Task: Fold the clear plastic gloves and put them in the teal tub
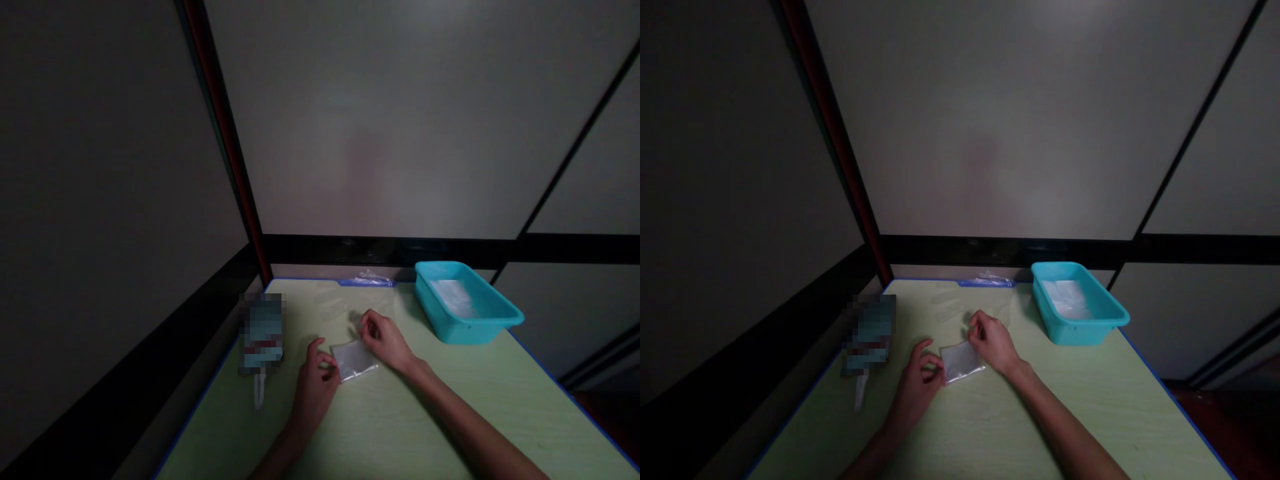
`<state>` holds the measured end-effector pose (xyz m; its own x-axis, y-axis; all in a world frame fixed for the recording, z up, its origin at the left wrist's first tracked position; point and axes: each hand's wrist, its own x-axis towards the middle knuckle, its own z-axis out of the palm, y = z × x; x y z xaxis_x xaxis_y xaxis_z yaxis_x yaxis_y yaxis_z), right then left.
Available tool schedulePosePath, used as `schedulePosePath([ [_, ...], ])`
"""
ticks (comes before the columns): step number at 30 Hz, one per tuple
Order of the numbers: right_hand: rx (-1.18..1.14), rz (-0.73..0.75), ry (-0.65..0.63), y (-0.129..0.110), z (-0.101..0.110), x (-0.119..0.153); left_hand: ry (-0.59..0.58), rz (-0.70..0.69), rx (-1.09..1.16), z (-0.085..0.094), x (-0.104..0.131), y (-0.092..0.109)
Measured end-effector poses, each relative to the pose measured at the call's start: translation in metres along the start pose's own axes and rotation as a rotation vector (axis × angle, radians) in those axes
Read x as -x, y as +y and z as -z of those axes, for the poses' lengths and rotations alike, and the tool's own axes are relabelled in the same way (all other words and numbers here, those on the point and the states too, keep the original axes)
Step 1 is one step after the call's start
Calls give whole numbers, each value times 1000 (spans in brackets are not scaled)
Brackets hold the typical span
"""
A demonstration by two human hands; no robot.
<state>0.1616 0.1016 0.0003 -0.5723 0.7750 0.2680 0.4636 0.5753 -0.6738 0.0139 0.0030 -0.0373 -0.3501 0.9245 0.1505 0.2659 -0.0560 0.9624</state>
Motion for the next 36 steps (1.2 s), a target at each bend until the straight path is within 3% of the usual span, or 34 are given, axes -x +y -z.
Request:
schedulePosePath([
  [3,45,73,14,-13,8,11,7,-1,-3,-1,0,-1],
  [9,277,379,-305,-19,-7,34,2,-17,-8,0,1,0],
  [15,359,372,-412,-13,-19,37,23,-61,-45,2,0,1],
  [18,343,367,-422,-13,-18,37,58,-79,-89,4,2,3],
  [20,336,362,-413,-13,-18,37,53,-164,-219,5,5,4],
  [24,345,355,-365,-13,-19,39,-103,-465,-594,5,11,2],
  [27,373,351,-339,-10,-22,41,-220,-588,-817,3,13,-2],
  [31,409,351,-340,-5,-24,43,-285,-626,-1021,3,15,-6],
  [36,404,360,-349,-1,-24,43,-326,-601,-1090,8,19,-1],
])
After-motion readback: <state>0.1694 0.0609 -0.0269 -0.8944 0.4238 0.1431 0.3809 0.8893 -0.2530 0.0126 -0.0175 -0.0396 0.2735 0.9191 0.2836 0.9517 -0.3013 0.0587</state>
